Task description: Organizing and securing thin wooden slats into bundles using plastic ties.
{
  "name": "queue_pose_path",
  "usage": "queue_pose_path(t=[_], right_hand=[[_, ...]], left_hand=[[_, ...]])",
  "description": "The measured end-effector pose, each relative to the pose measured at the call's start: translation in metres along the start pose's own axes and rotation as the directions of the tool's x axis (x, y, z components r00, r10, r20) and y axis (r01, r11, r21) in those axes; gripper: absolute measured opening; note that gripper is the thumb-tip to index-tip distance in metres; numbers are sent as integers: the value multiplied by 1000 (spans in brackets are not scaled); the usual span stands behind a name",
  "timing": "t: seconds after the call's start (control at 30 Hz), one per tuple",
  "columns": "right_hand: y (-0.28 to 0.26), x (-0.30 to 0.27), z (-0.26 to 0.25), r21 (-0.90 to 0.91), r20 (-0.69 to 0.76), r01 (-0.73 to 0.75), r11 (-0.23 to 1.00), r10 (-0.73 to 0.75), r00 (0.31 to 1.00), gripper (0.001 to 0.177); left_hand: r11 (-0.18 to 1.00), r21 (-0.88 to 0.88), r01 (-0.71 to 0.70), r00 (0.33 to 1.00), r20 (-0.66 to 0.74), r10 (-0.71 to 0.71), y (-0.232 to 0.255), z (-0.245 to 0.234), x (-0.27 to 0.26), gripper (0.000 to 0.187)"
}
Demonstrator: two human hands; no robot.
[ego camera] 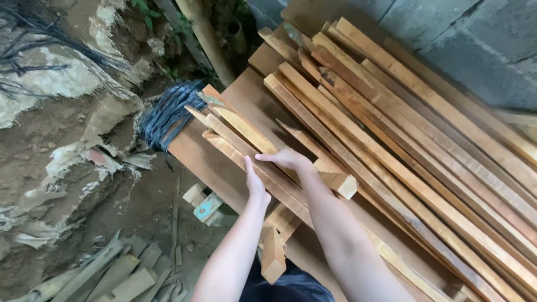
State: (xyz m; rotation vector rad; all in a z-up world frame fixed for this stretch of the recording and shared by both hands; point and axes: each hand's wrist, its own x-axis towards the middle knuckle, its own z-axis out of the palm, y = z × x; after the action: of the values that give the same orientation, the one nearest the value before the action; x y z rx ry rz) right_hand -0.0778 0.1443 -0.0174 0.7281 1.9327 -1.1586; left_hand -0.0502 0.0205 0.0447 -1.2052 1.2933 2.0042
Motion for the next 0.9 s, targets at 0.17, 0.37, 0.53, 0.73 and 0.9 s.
queue_pose_path(t=[0.17,0.37,0.53,0.73,0.9], right_hand=[[7,12,-2,-5,-8,3,1000,-3,1000,118],[22,24,1,43,-48,2,999,0,999,107],[24,20,9,89,-178,67,994,-50,983,87],[17,15,26,17,-501,241,970,-200,842,52],[-71,-8,44,-478,-615,450,755,-653,442,31]], left_hand=[[999,-2,-39,999,9,39,-16,-7,32,95],[996,66,-51,997,69,47,-2,-6,16,92],[972,225,-74,981,193,30,-1,-42,53,96],[842,527,-114,938,335,-83,27,-99,103,111],[582,718,-382,903,424,70,41,-154,239,83]])
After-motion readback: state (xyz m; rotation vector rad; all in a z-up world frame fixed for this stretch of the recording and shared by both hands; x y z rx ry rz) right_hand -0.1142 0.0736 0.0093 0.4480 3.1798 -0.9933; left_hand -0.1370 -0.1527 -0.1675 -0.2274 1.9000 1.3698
